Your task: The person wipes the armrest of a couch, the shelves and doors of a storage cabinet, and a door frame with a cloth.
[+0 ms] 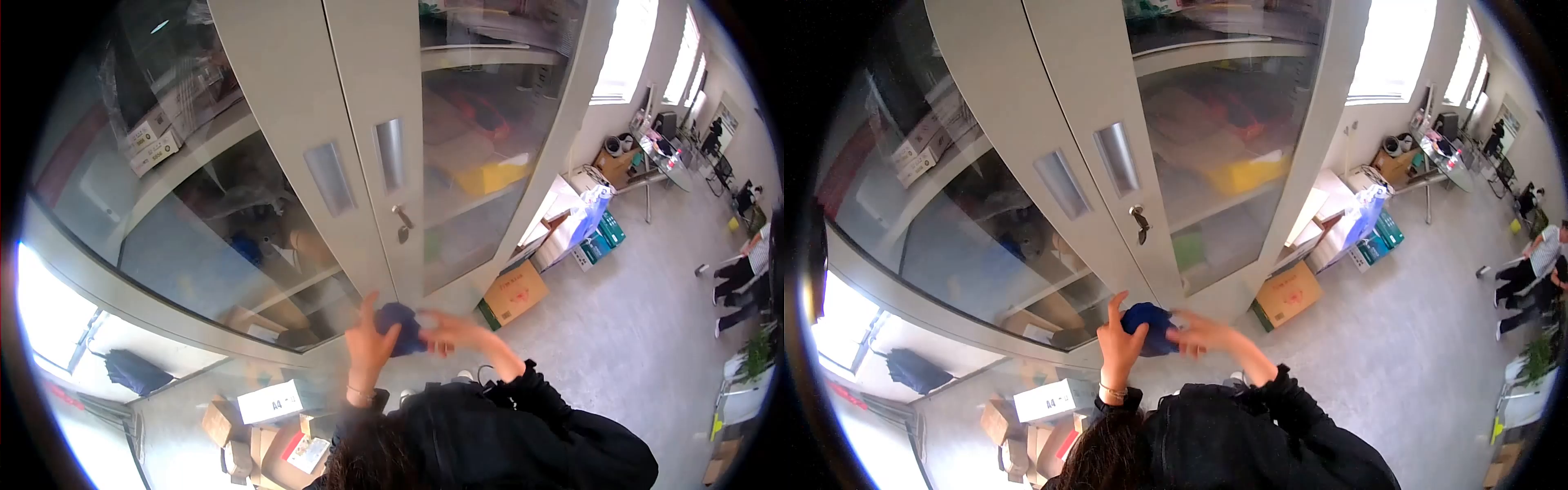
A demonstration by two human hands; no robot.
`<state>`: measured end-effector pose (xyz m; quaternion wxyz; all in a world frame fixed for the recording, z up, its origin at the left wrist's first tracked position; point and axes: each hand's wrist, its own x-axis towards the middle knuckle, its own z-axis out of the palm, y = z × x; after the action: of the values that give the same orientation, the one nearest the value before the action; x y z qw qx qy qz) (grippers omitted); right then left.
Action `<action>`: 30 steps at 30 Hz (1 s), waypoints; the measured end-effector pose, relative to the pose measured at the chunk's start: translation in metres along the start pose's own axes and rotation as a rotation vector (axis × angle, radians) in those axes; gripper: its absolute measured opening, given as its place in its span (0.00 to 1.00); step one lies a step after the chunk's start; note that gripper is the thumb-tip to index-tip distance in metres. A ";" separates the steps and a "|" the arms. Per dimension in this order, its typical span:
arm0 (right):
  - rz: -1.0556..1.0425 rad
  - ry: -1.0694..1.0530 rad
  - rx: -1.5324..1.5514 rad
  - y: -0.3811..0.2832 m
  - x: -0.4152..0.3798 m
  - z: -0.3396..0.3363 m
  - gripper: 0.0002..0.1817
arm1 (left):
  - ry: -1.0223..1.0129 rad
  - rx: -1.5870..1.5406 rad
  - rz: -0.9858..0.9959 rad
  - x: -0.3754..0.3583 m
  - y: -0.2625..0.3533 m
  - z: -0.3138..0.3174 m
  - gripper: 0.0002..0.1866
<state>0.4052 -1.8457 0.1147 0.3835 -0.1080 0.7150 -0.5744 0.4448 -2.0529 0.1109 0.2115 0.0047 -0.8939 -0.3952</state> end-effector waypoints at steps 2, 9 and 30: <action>0.043 -0.095 -0.067 0.000 0.006 0.013 0.27 | 0.099 -0.017 0.065 0.005 0.002 -0.005 0.35; -0.819 0.811 -0.049 -0.098 0.055 0.018 0.21 | 0.740 0.014 0.166 0.074 0.063 -0.055 0.19; -0.747 1.105 -0.310 -0.036 0.078 -0.007 0.20 | 0.602 0.285 0.286 0.068 0.019 0.034 0.14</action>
<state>0.3370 -1.8979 0.1142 -0.2817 -0.0920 0.7945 -0.5300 0.3731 -2.0276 0.1290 0.5156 0.0253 -0.8292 -0.2141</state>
